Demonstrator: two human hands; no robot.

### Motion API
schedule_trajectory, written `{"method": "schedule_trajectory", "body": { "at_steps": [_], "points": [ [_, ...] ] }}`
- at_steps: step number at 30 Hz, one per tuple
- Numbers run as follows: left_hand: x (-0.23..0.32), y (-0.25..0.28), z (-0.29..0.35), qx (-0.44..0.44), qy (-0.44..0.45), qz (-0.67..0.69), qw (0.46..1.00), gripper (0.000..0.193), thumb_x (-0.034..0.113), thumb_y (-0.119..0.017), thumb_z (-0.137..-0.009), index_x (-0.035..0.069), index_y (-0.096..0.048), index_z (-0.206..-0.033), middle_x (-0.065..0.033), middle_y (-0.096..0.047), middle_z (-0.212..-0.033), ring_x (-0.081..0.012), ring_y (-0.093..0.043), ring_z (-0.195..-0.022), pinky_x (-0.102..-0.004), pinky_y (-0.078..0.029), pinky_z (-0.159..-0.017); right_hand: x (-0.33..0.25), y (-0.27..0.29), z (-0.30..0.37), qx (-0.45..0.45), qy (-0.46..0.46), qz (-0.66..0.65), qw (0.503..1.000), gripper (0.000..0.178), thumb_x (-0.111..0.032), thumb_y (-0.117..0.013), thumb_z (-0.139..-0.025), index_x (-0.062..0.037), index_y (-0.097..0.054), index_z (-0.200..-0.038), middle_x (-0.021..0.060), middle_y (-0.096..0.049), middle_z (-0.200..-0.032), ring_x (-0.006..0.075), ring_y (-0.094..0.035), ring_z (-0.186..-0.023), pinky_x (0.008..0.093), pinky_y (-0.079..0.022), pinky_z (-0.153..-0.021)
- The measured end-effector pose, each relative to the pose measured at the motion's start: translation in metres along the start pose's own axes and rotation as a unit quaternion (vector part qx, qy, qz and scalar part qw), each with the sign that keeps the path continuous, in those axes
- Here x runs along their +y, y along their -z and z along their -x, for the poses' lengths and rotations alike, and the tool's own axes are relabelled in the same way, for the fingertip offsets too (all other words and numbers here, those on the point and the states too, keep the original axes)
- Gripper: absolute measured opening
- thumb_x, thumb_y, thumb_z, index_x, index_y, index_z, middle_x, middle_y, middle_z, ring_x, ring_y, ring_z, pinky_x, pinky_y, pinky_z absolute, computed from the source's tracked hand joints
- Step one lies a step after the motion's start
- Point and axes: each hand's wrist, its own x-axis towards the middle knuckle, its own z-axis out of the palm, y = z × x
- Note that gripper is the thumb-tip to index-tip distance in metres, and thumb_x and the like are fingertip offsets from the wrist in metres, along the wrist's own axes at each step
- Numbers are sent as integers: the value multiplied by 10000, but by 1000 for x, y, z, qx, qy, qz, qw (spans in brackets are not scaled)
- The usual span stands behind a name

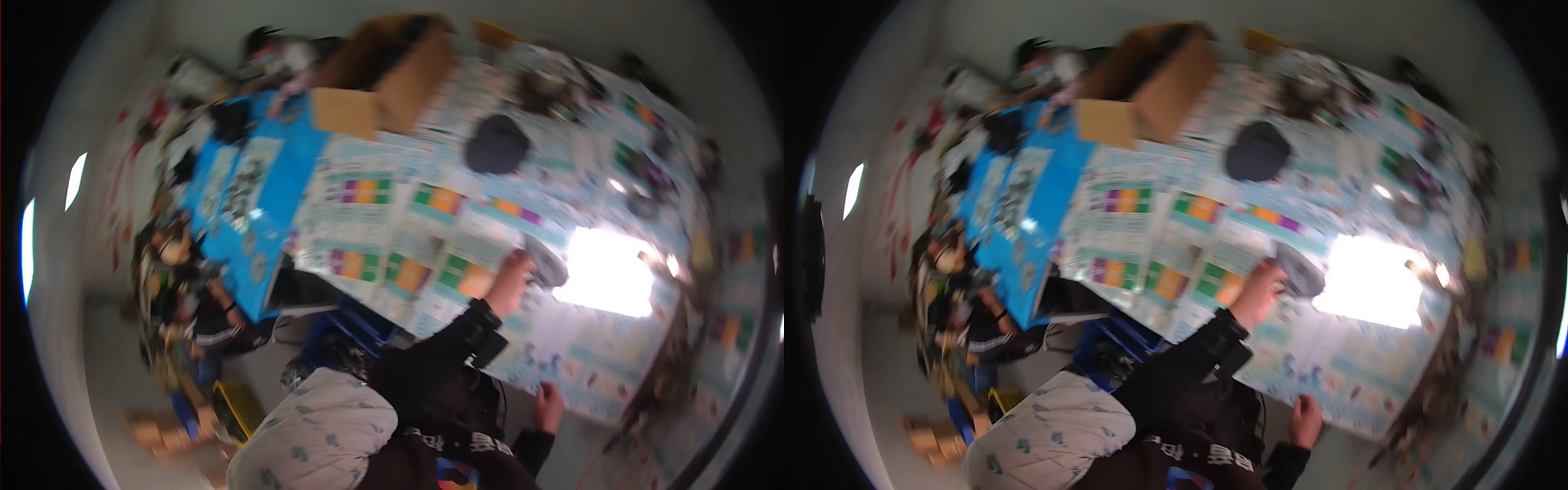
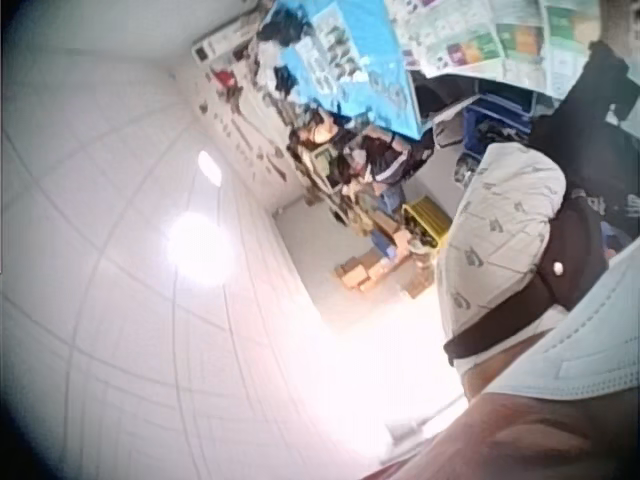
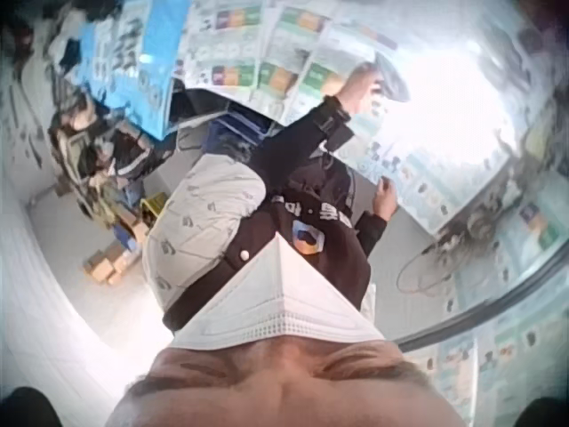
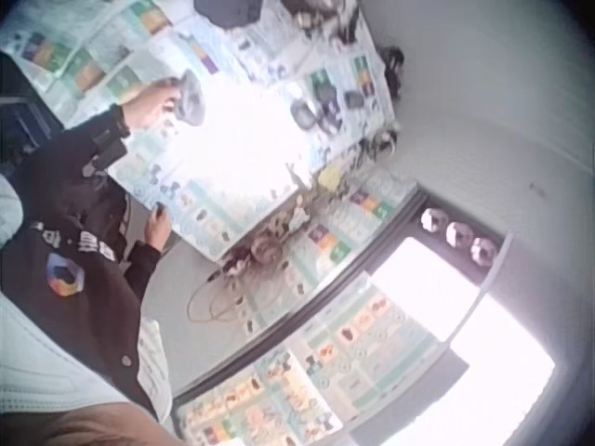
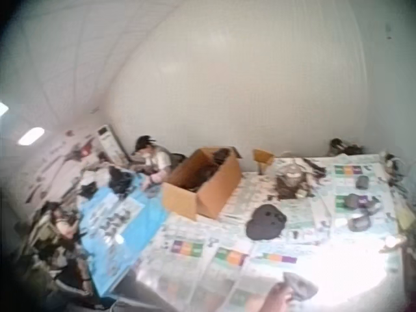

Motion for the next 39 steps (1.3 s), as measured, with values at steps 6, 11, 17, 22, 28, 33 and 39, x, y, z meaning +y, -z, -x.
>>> {"method": "schedule_trajectory", "body": {
  "at_steps": [6,11,17,22,28,33,39],
  "points": [
    [163,44,108,-116,137,-59,982,538,22,-521,-874,99,-501,-1406,-48,-604,-1150,-181,-643,-992,-376,-551,-890,-116,-19,-11,-109,21,-179,978,304,-225,-619,-1002,-27,-659,-1228,96,-717,-1054,267,-694,-953,384,-542,-834],
    [233,128,165,-147,161,22,976,585,-29,-521,-867,90,-491,-1438,-44,-611,-1215,-195,-653,-1056,-370,-549,-937,-309,-86,-1,-315,-78,-679,658,526,-340,-562,-1001,-68,-533,-1451,117,-648,-1364,281,-651,-1203,378,-516,-984],
    [312,259,188,-152,113,4,982,430,90,-582,-997,67,-520,-1421,-35,-622,-1242,-153,-663,-1089,-375,-572,-951,-399,-205,-24,-262,-13,-557,788,543,-257,-511,-941,2,-514,-1418,177,-577,-1425,303,-576,-1304,467,-487,-1084],
    [381,364,200,-211,120,192,951,426,243,-576,-1081,2,-541,-1431,-76,-675,-1279,-206,-705,-1120,-393,-581,-981,-477,-275,-23,-220,18,-501,837,536,-176,-511,-877,35,-550,-1367,171,-598,-1366,293,-599,-1261,457,-488,-1087],
    [430,464,206,-35,31,26,999,312,220,-641,-1044,-4,-664,-1259,-99,-733,-1168,-187,-739,-1037,-337,-604,-947,-545,-369,-18,-232,72,-405,881,468,-57,-543,-838,24,-619,-1292,126,-666,-1250,238,-610,-1207,377,-493,-1033],
    [476,545,214,57,-44,45,996,281,163,-713,-988,37,-665,-1233,-11,-704,-1044,-100,-682,-870,-272,-587,-795,-632,-469,-6,-340,121,-370,856,516,-29,-508,-875,36,-571,-1383,120,-626,-1352,234,-593,-1252,365,-452,-1086],
    [540,681,236,230,-249,-45,940,329,125,-677,-961,13,-619,-1266,-6,-692,-1014,-90,-636,-831,-266,-531,-724,-706,-622,-24,-553,33,-366,748,579,-51,-503,-946,9,-445,-1519,128,-557,-1464,251,-561,-1325,409,-461,-1099]
  ]
}}
